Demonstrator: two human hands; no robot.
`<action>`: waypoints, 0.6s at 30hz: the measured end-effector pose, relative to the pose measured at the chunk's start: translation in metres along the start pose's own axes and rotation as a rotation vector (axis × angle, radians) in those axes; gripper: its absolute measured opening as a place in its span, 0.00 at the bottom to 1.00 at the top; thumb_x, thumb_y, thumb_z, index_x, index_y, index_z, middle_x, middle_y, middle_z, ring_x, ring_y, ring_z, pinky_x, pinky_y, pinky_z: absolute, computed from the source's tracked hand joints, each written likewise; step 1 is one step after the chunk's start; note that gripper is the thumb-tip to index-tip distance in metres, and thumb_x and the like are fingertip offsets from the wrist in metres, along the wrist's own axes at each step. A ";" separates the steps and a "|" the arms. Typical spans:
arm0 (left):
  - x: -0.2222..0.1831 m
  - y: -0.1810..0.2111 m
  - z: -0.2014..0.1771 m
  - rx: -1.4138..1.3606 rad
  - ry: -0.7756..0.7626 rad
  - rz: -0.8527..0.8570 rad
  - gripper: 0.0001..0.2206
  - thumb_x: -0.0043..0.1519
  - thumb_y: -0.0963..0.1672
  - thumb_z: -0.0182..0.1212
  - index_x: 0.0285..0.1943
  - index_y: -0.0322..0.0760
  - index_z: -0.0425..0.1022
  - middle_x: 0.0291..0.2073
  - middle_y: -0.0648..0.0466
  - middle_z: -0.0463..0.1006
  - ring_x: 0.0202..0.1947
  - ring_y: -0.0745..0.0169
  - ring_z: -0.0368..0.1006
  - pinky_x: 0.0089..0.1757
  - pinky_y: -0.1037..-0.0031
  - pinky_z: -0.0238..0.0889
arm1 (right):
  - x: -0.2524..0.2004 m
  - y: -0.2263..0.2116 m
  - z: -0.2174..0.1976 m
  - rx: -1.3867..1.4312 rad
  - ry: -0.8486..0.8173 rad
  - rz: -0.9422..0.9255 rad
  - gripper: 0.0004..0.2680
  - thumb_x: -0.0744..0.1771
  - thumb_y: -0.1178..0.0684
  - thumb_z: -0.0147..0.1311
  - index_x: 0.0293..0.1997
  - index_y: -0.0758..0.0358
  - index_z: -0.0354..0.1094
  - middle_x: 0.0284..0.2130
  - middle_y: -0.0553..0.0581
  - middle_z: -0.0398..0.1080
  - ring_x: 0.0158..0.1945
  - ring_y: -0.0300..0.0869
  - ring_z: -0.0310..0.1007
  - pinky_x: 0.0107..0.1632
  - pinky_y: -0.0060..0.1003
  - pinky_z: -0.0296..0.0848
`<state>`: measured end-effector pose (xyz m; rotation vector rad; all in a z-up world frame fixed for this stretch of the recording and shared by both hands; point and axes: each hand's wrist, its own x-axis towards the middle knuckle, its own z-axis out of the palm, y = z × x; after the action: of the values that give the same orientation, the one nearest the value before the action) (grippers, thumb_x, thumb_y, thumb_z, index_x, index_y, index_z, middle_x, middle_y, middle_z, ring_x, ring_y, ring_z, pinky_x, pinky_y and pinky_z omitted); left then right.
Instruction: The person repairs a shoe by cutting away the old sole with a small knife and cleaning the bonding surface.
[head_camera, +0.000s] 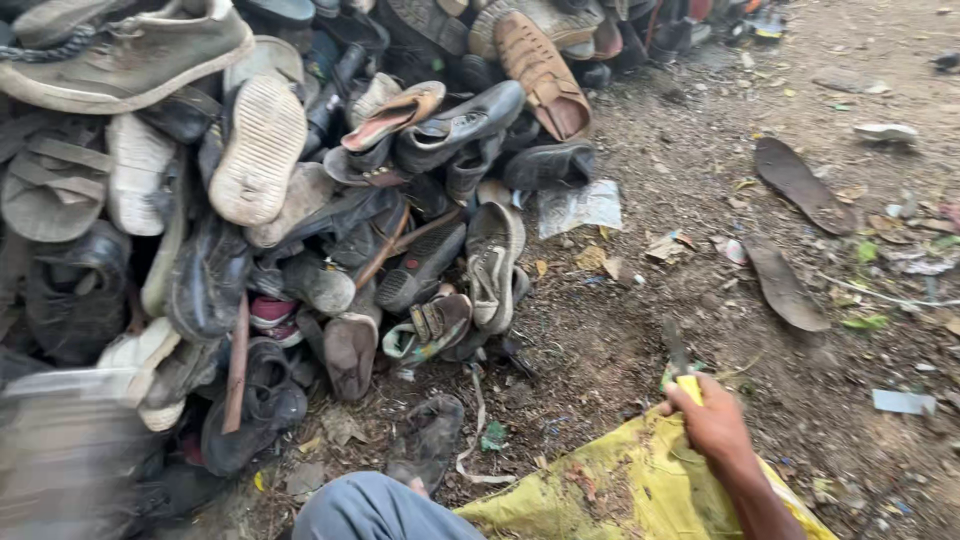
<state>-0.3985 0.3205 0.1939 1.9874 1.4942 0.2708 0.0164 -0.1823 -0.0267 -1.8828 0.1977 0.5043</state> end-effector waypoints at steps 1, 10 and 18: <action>0.001 0.013 0.019 0.066 0.093 -0.072 0.15 0.58 0.47 0.65 0.50 0.37 0.84 0.39 0.51 0.85 0.41 0.62 0.81 0.46 0.72 0.70 | 0.000 -0.003 -0.001 0.004 -0.005 0.000 0.10 0.67 0.51 0.55 0.52 0.61 0.70 0.25 0.53 0.74 0.20 0.36 0.61 0.23 0.35 0.59; 0.024 0.077 0.112 -0.123 0.093 0.472 0.15 0.54 0.47 0.70 0.46 0.33 0.83 0.34 0.47 0.85 0.36 0.58 0.81 0.42 0.69 0.71 | -0.007 0.009 0.046 0.082 -0.118 -0.026 0.09 0.67 0.50 0.56 0.42 0.65 0.68 0.23 0.54 0.73 0.18 0.36 0.60 0.20 0.35 0.59; 0.023 0.269 0.395 0.255 -0.107 0.610 0.31 0.59 0.57 0.63 0.59 0.28 0.70 0.58 0.40 0.72 0.61 0.41 0.67 0.59 0.56 0.57 | 0.009 0.023 0.039 -0.108 -0.087 -0.099 0.12 0.66 0.48 0.57 0.44 0.67 0.72 0.25 0.56 0.76 0.29 0.40 0.75 0.35 0.41 0.74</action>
<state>0.0245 0.1577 0.0399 2.5882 0.8544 0.2263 0.0067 -0.1530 -0.0614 -1.9605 0.0205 0.5368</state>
